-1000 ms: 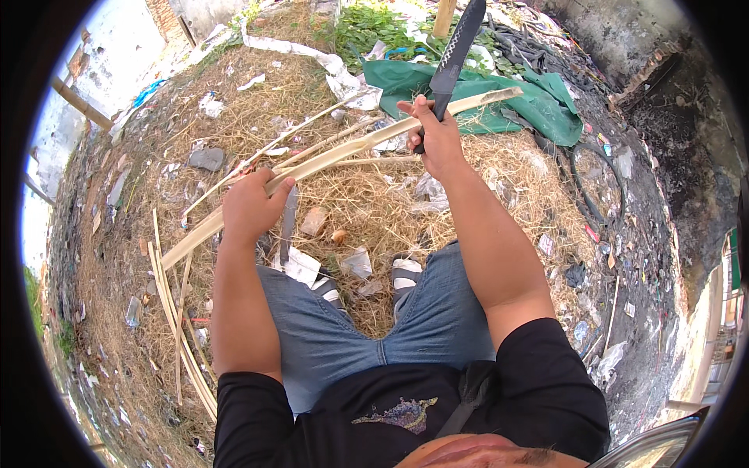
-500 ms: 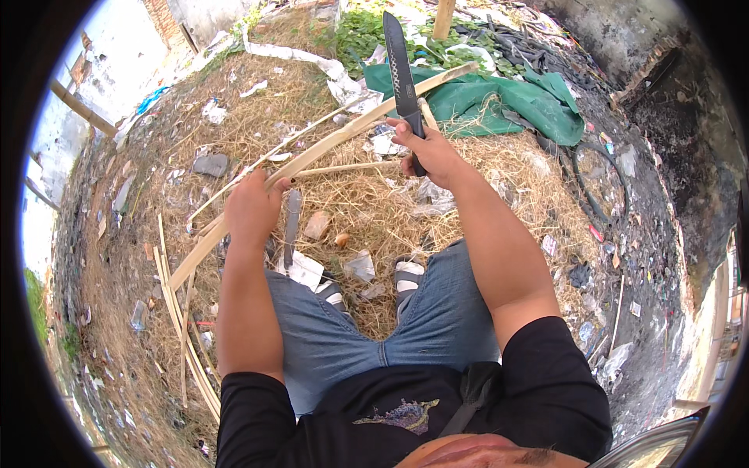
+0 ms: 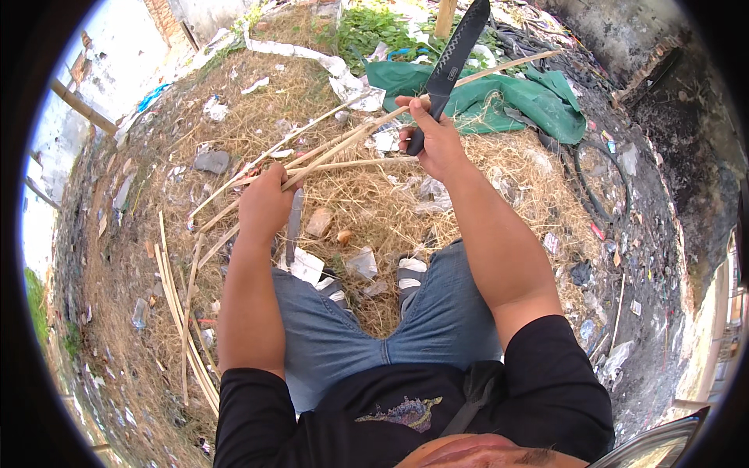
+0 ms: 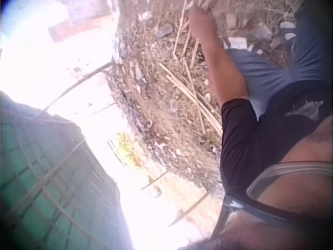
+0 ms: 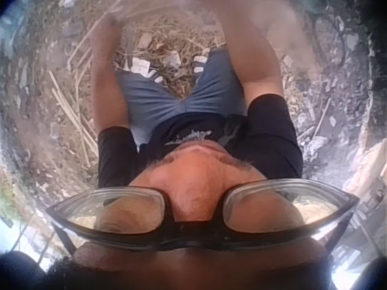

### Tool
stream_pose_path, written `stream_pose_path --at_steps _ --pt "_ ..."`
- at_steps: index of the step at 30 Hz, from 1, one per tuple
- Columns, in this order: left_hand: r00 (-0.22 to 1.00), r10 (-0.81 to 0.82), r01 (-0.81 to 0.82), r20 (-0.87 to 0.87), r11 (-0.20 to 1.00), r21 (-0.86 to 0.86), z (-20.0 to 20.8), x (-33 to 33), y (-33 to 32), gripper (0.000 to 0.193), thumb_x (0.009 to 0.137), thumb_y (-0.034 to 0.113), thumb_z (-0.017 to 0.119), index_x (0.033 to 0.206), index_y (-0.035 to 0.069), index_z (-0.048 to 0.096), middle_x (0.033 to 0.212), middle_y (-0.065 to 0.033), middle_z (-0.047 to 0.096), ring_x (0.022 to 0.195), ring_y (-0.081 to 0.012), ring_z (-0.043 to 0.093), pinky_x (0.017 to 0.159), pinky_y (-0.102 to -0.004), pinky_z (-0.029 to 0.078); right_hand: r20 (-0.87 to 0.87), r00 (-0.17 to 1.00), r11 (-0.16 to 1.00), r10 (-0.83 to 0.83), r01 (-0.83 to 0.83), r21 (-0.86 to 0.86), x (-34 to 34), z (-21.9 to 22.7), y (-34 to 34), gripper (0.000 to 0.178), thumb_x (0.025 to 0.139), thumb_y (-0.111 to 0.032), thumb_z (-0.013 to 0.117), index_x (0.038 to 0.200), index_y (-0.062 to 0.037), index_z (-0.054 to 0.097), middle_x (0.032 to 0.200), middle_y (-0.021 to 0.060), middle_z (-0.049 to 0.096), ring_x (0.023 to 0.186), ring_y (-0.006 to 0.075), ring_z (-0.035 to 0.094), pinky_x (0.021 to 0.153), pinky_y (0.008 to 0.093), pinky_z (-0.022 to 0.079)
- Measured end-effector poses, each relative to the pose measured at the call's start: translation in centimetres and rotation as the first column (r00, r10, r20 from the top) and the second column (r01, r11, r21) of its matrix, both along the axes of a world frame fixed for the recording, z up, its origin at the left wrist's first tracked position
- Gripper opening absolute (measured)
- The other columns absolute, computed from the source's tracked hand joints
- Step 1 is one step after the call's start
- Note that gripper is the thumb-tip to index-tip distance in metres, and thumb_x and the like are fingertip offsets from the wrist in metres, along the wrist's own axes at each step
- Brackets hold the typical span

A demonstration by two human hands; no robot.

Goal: The person sits on the ground and uses a large knife to shave thin strips from a long bamboo pole. They hold the pole with one hand and repeatedly scrape the blade along its length to remove the outer layer, creating a pile of bamboo shavings.

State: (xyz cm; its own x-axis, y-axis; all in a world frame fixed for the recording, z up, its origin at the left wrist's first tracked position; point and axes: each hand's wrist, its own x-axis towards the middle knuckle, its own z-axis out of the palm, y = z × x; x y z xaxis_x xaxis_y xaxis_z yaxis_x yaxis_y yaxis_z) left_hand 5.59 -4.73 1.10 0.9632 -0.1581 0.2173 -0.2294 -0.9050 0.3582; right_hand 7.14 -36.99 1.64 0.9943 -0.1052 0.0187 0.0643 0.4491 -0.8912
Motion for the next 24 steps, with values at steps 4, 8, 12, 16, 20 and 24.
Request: stream_pose_path --at_steps 4,8,12,16,20,24 --pt "0.997 -0.072 0.072 0.003 0.993 -0.093 -1.7 0.5 1.0 0.026 0.1 0.032 0.064 0.101 0.005 0.066 0.082 -0.0171 0.069 0.077 -0.0412 0.065 0.069 -0.0496 0.049 0.026 1.0 0.986 0.01 -0.005 -0.165 0.0 0.5 0.0 0.04 0.101 -0.043 0.07 0.121 -0.0086 0.07 0.117 0.0056 0.068 0.068 0.0134 0.063 0.06 0.0312 0.053" --pt "0.997 -0.05 0.038 -0.064 0.985 -0.166 0.4 0.3 1.8 0.028 0.101 0.032 0.062 0.1 0.005 0.067 0.076 -0.0186 0.066 0.072 -0.039 0.064 0.066 -0.048 0.047 0.126 0.974 0.684 -0.186 0.221 -0.696 -0.2 1.0 -1.8 0.04 0.099 -0.044 0.073 0.11 -0.0054 0.073 0.086 0.0062 0.071 0.062 0.0163 0.064 0.059 0.0341 0.051" --pt "0.995 -0.038 0.019 -0.095 0.981 -0.192 0.1 0.5 3.5 0.038 0.102 0.04 0.063 0.096 0.004 0.069 0.07 -0.0184 0.062 0.066 -0.0369 0.061 0.063 -0.0462 0.046 0.195 0.978 0.148 -0.075 0.204 -0.968 -1.1 2.2 -0.3 0.044 0.095 -0.049 0.072 0.104 -0.0064 0.071 0.074 0.0115 0.069 0.068 0.0301 0.069 0.065 0.044 0.052" --pt "0.995 -0.061 0.043 -0.084 0.978 -0.203 0.5 0.1 3.0 0.045 0.101 0.046 0.063 0.091 0.002 0.069 0.066 -0.0174 0.06 0.063 -0.0356 0.059 0.061 -0.0455 0.045 0.436 0.893 0.049 0.107 0.434 -0.9 -1.1 0.2 2.2 0.041 0.097 -0.047 0.071 0.095 -0.006 0.068 0.068 0.0164 0.065 0.066 0.0373 0.065 0.063 0.0465 0.051" --pt "0.993 -0.024 0.0 -0.115 0.979 -0.204 1.1 0.3 3.5 0.049 0.101 0.049 0.063 0.088 0.002 0.068 0.065 -0.0172 0.06 0.062 -0.0355 0.058 0.061 -0.0454 0.045 0.419 0.89 0.05 -0.18 0.434 -0.899 1.8 -0.8 -1.3 0.034 0.099 -0.042 0.068 0.096 -0.0084 0.067 0.07 0.0173 0.065 0.069 0.0413 0.067 0.063 0.0508 0.051" --pt "0.989 -0.002 -0.03 -0.145 0.975 -0.219 0.1 0.7 5.0 0.05 0.102 0.049 0.061 0.089 0.001 0.068 0.066 -0.0191 0.06 0.063 -0.0382 0.059 0.061 -0.0469 0.045 0.359 0.933 -0.137 0.037 0.361 -0.923 0.7 -0.2 0.2 0.028 0.1 -0.037 0.065 0.095 -0.0097 0.064 0.078 0.0148 0.07 0.076 0.0383 0.07 0.069 0.0496 0.055"
